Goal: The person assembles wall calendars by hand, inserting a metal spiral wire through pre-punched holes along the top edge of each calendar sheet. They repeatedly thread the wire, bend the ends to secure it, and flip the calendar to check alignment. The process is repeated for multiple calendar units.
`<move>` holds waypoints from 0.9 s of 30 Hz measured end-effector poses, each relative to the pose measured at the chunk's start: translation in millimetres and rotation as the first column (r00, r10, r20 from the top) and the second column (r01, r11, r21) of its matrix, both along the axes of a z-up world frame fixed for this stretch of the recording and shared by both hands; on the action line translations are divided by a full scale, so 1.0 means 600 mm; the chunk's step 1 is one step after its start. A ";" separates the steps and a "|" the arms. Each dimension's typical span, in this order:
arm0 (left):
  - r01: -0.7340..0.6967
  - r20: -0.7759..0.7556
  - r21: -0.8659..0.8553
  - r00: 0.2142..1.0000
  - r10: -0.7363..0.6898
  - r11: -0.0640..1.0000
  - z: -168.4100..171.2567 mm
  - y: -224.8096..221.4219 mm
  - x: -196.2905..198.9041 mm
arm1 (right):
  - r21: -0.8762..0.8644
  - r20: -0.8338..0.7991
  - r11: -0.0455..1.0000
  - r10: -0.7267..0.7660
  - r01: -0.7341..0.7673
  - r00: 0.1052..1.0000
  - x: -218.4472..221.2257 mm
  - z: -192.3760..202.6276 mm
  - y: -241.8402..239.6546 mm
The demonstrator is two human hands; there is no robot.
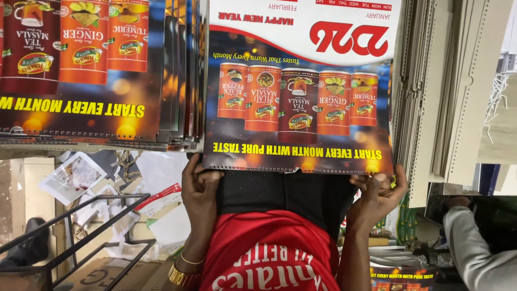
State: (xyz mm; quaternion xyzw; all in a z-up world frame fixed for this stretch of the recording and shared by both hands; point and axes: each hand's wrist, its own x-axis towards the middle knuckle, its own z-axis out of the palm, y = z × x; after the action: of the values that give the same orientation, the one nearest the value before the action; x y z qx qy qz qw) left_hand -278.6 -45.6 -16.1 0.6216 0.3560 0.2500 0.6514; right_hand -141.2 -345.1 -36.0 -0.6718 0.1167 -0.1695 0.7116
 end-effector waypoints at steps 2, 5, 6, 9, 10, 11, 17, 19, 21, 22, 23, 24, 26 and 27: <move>0.001 0.000 -0.019 1.000 -0.001 1.000 -0.020 0.004 -0.005 | -0.053 0.029 0.998 0.029 -0.028 0.999 -0.001 -0.004 -0.004; -0.002 -0.001 -0.035 1.000 0.002 0.999 -0.026 0.007 -0.003 | -0.083 0.033 0.996 0.039 -0.036 0.999 -0.004 -0.009 -0.006; -0.002 -0.001 -0.036 1.000 0.002 0.999 -0.022 0.006 0.000 | -0.084 0.033 0.996 0.039 -0.036 0.999 -0.004 -0.007 -0.003; -0.003 -0.005 -0.023 1.000 0.003 1.000 -0.015 0.004 0.004 | -0.061 0.009 0.998 0.024 -0.023 1.000 -0.004 -0.009 0.002; -0.001 0.001 -0.024 1.000 0.001 1.000 -0.019 0.005 0.005 | -0.054 0.009 0.998 0.009 -0.009 1.000 -0.003 -0.016 0.001; 0.001 0.006 -0.025 1.000 -0.001 1.000 -0.022 0.005 0.005 | -0.048 0.008 0.999 -0.006 0.006 1.000 -0.003 -0.022 0.000; -0.005 -0.012 -0.017 1.000 0.005 1.000 -0.008 0.002 0.010 | -0.034 -0.006 0.999 -0.016 0.016 1.000 0.000 -0.015 0.008; -0.005 -0.020 -0.014 1.000 0.004 1.000 -0.009 0.002 0.010 | -0.030 -0.010 0.999 -0.016 0.016 1.000 -0.001 -0.017 0.008; -0.005 -0.027 -0.011 1.000 0.005 1.000 -0.008 0.001 0.011 | -0.027 -0.015 1.000 -0.015 0.014 1.000 -0.002 -0.016 0.010; -0.012 -0.016 -0.010 1.000 0.012 1.000 -0.008 0.000 0.012 | -0.018 -0.032 1.000 -0.020 0.020 0.999 -0.001 -0.014 0.013; -0.020 -0.005 -0.008 1.000 0.020 1.000 -0.007 -0.001 0.014 | -0.009 -0.048 1.000 -0.026 0.025 0.999 -0.001 -0.013 0.015; -0.021 -0.005 -0.008 1.000 0.021 1.000 -0.008 -0.001 0.014 | -0.009 -0.048 1.000 -0.024 0.024 0.999 0.000 -0.012 0.016; -0.016 -0.006 -0.019 1.000 0.016 1.000 -0.011 -0.001 0.014 | 0.014 -0.057 1.000 -0.022 0.023 0.998 0.001 -0.012 0.017; -0.016 -0.007 -0.020 1.000 0.016 1.000 -0.012 0.000 0.012 | 0.013 -0.058 1.000 -0.022 0.023 0.998 0.000 -0.014 0.014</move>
State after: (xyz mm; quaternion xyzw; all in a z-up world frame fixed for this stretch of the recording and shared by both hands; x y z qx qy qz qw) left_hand -271.5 -45.3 -23.4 0.6131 0.3658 0.2494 0.6542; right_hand -141.0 -336.8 -44.5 -0.6702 0.1457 -0.1571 0.7106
